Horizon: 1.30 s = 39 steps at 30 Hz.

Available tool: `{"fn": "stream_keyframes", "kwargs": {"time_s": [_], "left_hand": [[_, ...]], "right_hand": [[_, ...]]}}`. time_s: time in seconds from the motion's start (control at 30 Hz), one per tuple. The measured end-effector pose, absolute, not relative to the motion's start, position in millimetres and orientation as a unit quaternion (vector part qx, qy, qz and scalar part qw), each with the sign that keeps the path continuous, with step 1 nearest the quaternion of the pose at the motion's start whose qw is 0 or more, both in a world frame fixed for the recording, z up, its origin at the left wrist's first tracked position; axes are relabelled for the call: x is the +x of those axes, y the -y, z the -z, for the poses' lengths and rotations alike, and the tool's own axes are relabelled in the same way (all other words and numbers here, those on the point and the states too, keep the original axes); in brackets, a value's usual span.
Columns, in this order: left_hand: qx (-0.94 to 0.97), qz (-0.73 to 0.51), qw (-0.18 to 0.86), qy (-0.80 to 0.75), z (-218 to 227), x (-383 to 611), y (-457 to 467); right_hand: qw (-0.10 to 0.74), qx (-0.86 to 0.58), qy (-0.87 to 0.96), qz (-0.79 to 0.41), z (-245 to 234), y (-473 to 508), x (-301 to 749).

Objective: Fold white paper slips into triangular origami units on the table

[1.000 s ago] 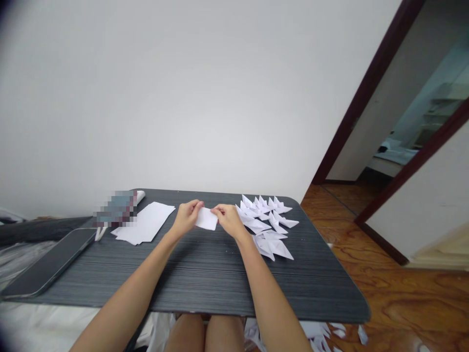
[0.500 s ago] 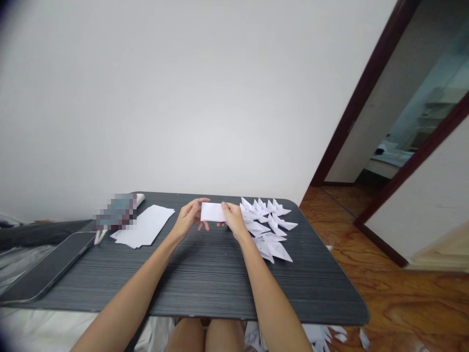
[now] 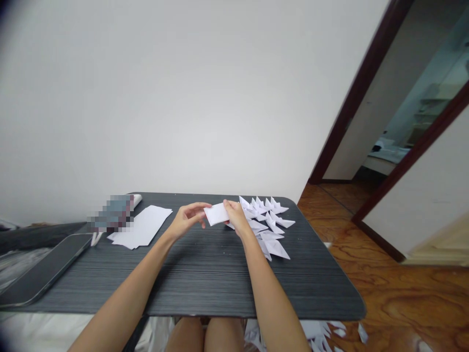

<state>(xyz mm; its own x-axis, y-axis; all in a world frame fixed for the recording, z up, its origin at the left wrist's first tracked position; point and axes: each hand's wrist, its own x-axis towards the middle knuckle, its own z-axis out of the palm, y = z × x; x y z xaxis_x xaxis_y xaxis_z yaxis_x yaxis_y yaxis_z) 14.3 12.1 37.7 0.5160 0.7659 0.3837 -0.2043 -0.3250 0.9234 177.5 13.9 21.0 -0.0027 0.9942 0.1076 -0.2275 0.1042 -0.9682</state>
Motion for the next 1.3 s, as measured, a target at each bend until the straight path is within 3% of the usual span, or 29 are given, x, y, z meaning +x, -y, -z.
{"fn": "stream_keyframes", "kwargs": {"time_s": [0.57,0.8,0.97,1.07,1.3], "left_hand": [[0.707,-0.404,0.515,-0.266,-35,9,-15],[0.711,-0.438,0.479,-0.272,-34,13,-13],[0.691,-0.503,0.427,-0.293,-35,13,-15],[0.689,-0.537,0.389,-0.295,-37,14,-14],[0.7,-0.549,0.339,-0.306,-33,18,-13]], "right_hand": [[0.54,-0.462,0.525,-0.468,-21,-15,186],[0.527,-0.474,0.567,-0.42,-19,-17,184],[0.559,-0.365,0.604,-0.436,-34,-5,187],[0.529,-0.329,0.661,-0.418,-39,1,189],[0.563,-0.379,0.65,-0.342,-30,-6,181]]}}
